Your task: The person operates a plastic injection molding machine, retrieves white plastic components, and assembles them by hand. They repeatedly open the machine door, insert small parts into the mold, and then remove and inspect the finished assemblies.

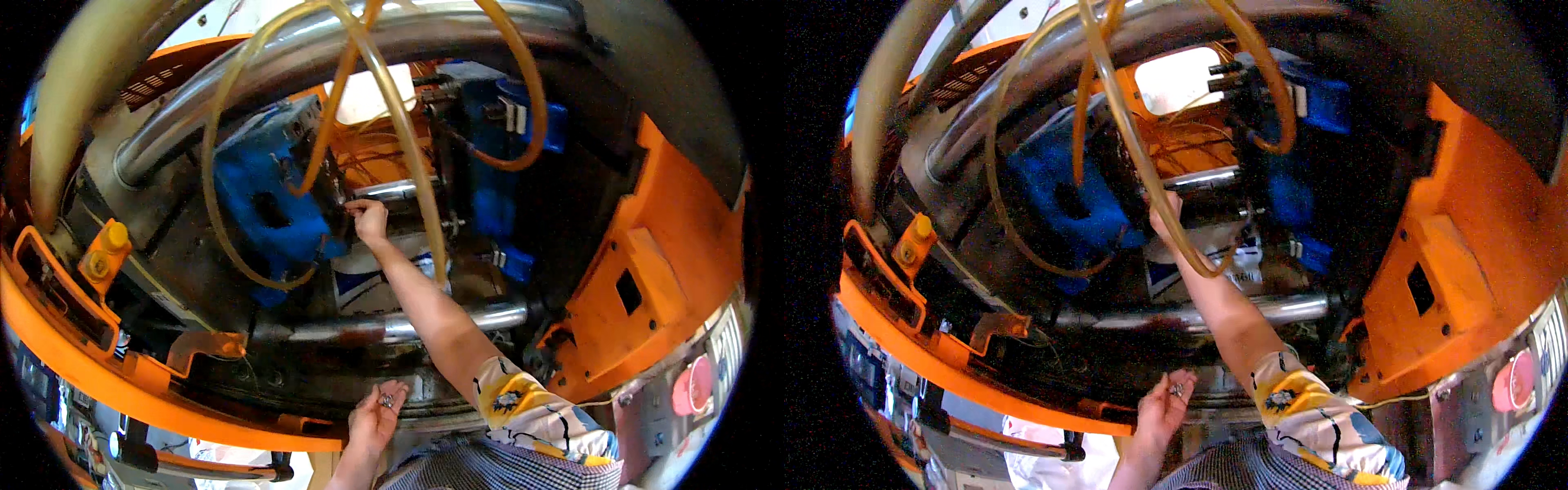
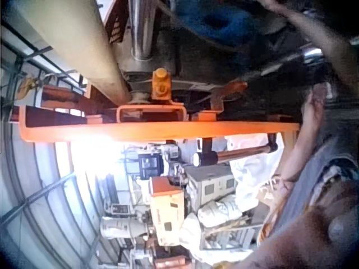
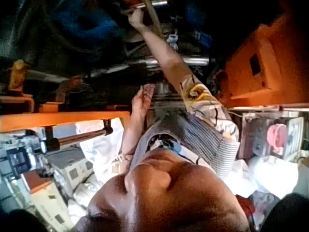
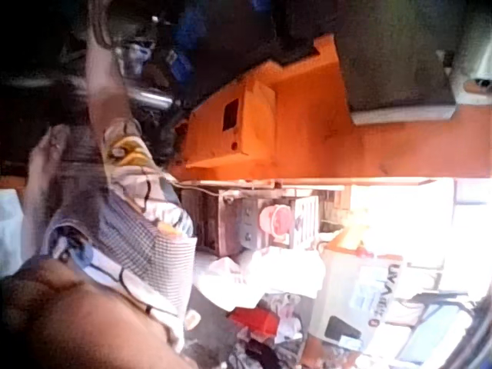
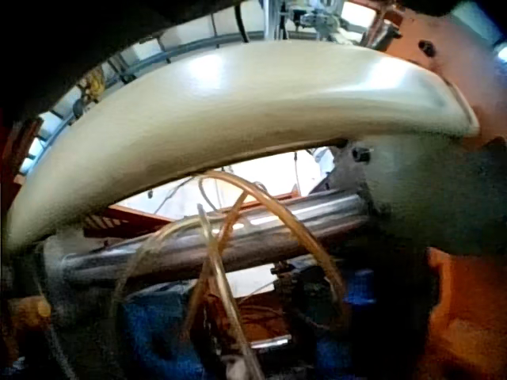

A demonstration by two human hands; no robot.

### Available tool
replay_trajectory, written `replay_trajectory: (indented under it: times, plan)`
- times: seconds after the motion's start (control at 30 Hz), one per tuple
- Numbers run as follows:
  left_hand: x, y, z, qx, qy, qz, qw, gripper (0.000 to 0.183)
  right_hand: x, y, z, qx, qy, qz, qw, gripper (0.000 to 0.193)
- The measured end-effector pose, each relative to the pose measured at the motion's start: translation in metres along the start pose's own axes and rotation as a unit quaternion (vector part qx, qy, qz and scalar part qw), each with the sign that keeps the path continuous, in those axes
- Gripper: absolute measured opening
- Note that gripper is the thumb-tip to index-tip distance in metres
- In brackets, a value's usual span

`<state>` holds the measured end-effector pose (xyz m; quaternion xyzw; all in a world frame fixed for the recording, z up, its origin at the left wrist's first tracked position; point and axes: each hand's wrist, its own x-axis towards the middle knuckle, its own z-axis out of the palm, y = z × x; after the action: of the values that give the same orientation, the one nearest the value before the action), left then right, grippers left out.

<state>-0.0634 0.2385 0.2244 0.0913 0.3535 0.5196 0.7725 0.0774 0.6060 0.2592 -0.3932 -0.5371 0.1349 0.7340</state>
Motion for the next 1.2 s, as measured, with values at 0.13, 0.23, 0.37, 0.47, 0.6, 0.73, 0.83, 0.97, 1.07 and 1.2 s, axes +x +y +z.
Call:
replay_trajectory:
  times: [0.13, 0.23, 0.37, 0.47, 0.6, 0.73, 0.83, 0.97, 1.07, 1.2]
  plan:
    - [-0.002, 0.003, -0.001, -0.015, 0.031, 0.003, 0.999, 0.033, 0.024, 0.085, 0.045, -0.225, 0.082, -0.004, 0.971, 0.016]
    - [-0.001, 0.005, -0.002, -0.015, 0.021, 0.007, 1.000, 0.031, 0.036, 0.104, 0.055, 0.010, 0.138, 0.029, 0.990, 0.013]
    - [0.000, 0.003, -0.004, -0.021, 0.050, 0.002, 0.998, 0.030, 0.034, 0.075, 0.035, 0.057, 0.064, 0.032, 0.996, 0.013]
    - [0.001, 0.004, -0.004, -0.011, 0.054, 0.000, 0.999, 0.030, 0.032, 0.042, 0.027, -0.117, 0.027, -0.003, 0.993, 0.016]
    - [0.001, 0.005, -0.003, 0.013, 0.038, -0.001, 0.999, 0.031, 0.032, 0.020, 0.033, -0.102, 0.012, 0.011, 0.995, 0.014]
    - [0.001, 0.005, -0.003, 0.000, 0.025, 0.000, 1.000, 0.032, 0.035, 0.014, 0.035, -0.127, 0.017, 0.041, 0.991, 0.019]
    - [-0.001, 0.005, -0.004, -0.001, 0.037, 0.001, 0.999, 0.032, 0.036, 0.008, 0.034, -0.008, 0.013, 0.197, 0.980, 0.027]
    - [-0.003, 0.006, -0.006, 0.003, 0.028, 0.003, 1.000, 0.031, 0.035, 0.003, 0.036, 0.000, 0.025, 0.182, 0.983, 0.032]
    - [-0.004, 0.006, -0.007, 0.006, 0.039, 0.005, 0.999, 0.031, 0.034, 0.001, 0.037, -0.051, 0.041, 0.119, 0.991, 0.032]
    - [-0.007, 0.005, -0.008, 0.010, 0.041, 0.017, 0.999, 0.028, 0.038, -0.009, 0.037, -0.072, 0.017, 0.214, 0.974, 0.041]
